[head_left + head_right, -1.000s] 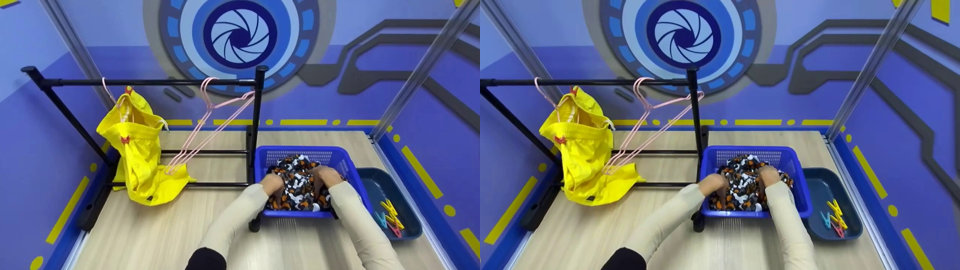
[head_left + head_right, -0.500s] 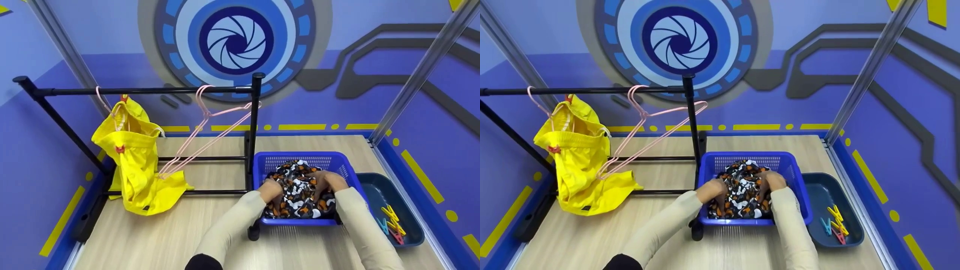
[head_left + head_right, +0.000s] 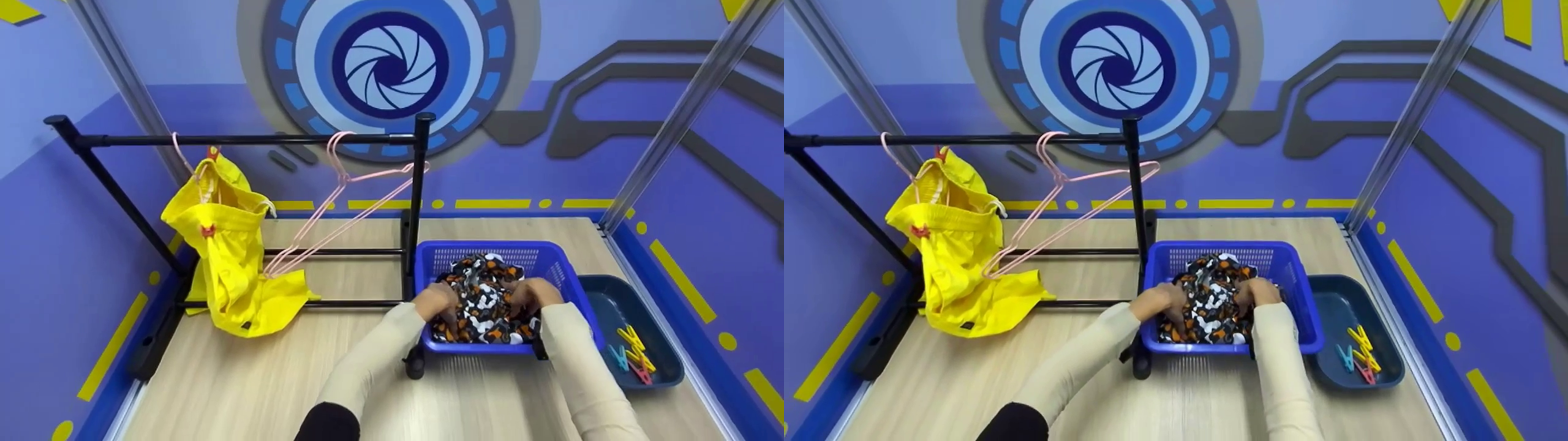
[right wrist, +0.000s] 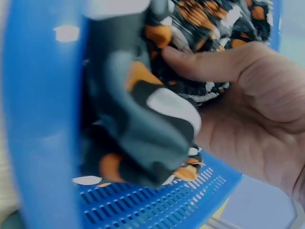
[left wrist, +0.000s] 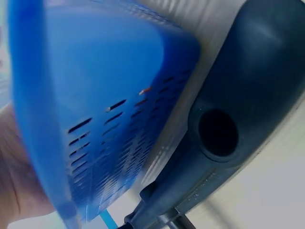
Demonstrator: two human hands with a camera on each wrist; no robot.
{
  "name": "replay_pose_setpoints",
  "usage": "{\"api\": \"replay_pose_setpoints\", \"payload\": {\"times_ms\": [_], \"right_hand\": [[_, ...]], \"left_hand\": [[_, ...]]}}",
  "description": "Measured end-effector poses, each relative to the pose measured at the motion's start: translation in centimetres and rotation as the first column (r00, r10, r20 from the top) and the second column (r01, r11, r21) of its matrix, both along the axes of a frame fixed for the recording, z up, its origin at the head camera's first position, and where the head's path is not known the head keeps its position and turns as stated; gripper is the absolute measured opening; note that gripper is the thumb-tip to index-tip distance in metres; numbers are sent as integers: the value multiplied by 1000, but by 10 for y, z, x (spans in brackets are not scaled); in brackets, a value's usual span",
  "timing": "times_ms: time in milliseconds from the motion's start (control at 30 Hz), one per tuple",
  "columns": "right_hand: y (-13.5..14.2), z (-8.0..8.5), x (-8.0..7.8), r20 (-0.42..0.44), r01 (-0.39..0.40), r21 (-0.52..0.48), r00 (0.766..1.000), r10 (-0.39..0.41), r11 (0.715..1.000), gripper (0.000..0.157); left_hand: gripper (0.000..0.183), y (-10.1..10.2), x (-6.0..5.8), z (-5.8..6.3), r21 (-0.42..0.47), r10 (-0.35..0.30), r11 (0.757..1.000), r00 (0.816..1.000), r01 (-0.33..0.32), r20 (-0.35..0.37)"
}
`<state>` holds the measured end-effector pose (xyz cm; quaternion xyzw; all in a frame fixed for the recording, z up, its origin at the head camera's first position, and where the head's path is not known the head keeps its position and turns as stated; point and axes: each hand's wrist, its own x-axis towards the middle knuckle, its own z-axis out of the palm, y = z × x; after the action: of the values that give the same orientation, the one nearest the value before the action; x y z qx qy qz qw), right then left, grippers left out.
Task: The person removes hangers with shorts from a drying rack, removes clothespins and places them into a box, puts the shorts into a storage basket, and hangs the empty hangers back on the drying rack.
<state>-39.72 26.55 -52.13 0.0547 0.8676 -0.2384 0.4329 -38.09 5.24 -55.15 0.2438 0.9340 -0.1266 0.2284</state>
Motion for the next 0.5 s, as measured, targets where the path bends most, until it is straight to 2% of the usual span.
{"api": "replay_pose_setpoints", "payload": {"times_ms": [33,100,167,233,300,333,367,400,467,500], "right_hand": [[1,0,2,-14,1,15,1000,-1,1000,91],[2,-1,6,-32,8,38,999,-7,999,92],[5,-4,8,-55,-9,43,998,11,999,94],[4,-6,8,-84,-17,56,996,22,998,96],[2,-8,4,-101,-40,74,994,48,996,97],[2,-8,2,-105,-47,71,993,54,996,97],[1,-7,1,-104,-48,77,993,56,996,97],[1,-7,0,-98,-49,82,994,57,995,97],[1,-6,-2,-83,-57,100,994,66,993,97],[1,-6,-1,-79,-66,111,994,75,992,97]], "left_hand": [[103,-1,-2,1,53,2,999,1000,-4,28],[101,-10,-4,10,189,-25,982,994,5,104],[90,-24,-6,25,313,-103,948,982,50,156],[79,-47,-9,48,442,-189,892,967,97,170],[65,-76,-11,74,544,-247,826,962,146,118],[57,-92,-10,89,594,-252,789,965,157,80],[50,-107,-9,103,646,-237,747,971,158,37],[42,-123,-6,117,690,-193,709,981,146,-8],[30,-157,1,144,764,-63,631,990,136,-125],[25,-176,5,155,794,26,593,983,132,-183]]}}
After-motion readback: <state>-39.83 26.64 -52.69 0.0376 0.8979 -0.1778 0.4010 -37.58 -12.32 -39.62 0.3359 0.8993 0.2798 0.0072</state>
